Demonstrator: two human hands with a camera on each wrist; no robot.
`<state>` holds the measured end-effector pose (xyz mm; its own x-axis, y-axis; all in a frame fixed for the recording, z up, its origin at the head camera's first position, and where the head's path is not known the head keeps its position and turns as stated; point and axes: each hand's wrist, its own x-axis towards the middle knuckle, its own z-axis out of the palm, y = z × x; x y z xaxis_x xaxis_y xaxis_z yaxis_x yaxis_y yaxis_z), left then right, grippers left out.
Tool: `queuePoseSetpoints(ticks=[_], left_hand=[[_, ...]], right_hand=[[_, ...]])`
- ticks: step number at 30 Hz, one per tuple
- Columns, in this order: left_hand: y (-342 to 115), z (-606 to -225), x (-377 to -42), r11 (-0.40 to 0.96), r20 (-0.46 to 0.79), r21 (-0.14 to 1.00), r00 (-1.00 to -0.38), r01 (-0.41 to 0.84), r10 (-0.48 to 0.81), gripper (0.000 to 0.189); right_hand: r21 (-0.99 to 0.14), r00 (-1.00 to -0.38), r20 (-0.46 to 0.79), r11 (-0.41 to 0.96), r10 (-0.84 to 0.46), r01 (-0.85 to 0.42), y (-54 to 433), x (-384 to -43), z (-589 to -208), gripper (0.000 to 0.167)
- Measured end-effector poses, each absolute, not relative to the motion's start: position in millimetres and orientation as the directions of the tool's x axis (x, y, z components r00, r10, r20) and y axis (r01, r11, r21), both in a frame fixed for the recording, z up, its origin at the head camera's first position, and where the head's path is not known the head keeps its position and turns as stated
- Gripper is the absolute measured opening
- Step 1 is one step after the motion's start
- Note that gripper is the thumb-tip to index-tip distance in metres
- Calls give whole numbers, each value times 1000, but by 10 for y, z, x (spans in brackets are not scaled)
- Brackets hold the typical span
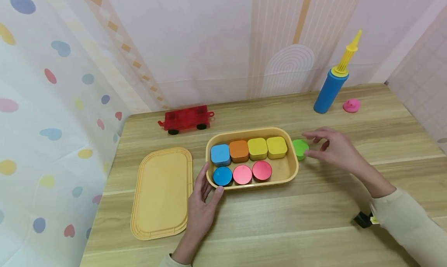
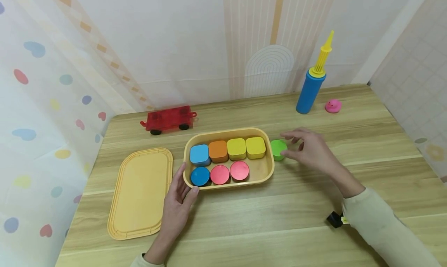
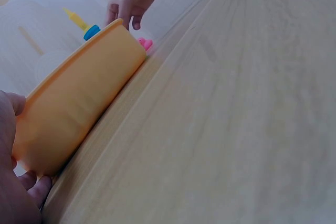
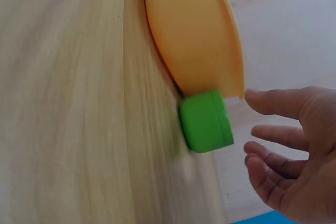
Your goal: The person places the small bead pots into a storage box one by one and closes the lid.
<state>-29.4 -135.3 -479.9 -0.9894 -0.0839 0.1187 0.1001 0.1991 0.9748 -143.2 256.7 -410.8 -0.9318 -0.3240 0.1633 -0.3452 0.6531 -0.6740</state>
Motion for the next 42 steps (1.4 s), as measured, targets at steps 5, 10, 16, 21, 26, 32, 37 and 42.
queuePoseSetpoints(ticks=[5, 10, 16, 21, 26, 32, 37, 42], left_hand=[[-1355, -4798, -290, 200, 120, 974, -989, 102, -81, 77], [-1354, -4791, -287, 217, 115, 971, -990, 95, -81, 77], [-1351, -4783, -289, 225, 108, 971, -991, 87, -85, 77], [-1351, -4791, -290, 224, 110, 970, -990, 89, -84, 77], [-1354, -4801, -291, 212, 119, 972, -989, 99, -83, 78], [-1359, -4805, -290, 210, 124, 972, -989, 104, -83, 77], [-1359, -4807, -291, 207, 124, 973, -989, 105, -81, 77], [-1357, -4804, -291, 209, 118, 973, -990, 98, -83, 77]], right_hand=[[-683, -932, 41, 671, -361, -290, 2546, -1517, -4157, 62], [-673, -922, 30, 674, -386, -304, 2532, -1555, -4216, 59], [-661, -926, 62, 680, -373, -318, 2536, -1551, -4229, 54], [-647, -938, 125, 690, -324, -324, 2588, -1502, -4125, 52], [-631, -926, 250, 678, -283, -377, 2638, -1433, -3968, 52], [-640, -903, 345, 641, -255, -425, 2588, -1316, -3805, 55], [-576, -856, 404, 637, -324, -513, 2444, -1239, -3749, 57], [-541, -831, 386, 632, -400, -555, 2304, -1197, -3765, 57]])
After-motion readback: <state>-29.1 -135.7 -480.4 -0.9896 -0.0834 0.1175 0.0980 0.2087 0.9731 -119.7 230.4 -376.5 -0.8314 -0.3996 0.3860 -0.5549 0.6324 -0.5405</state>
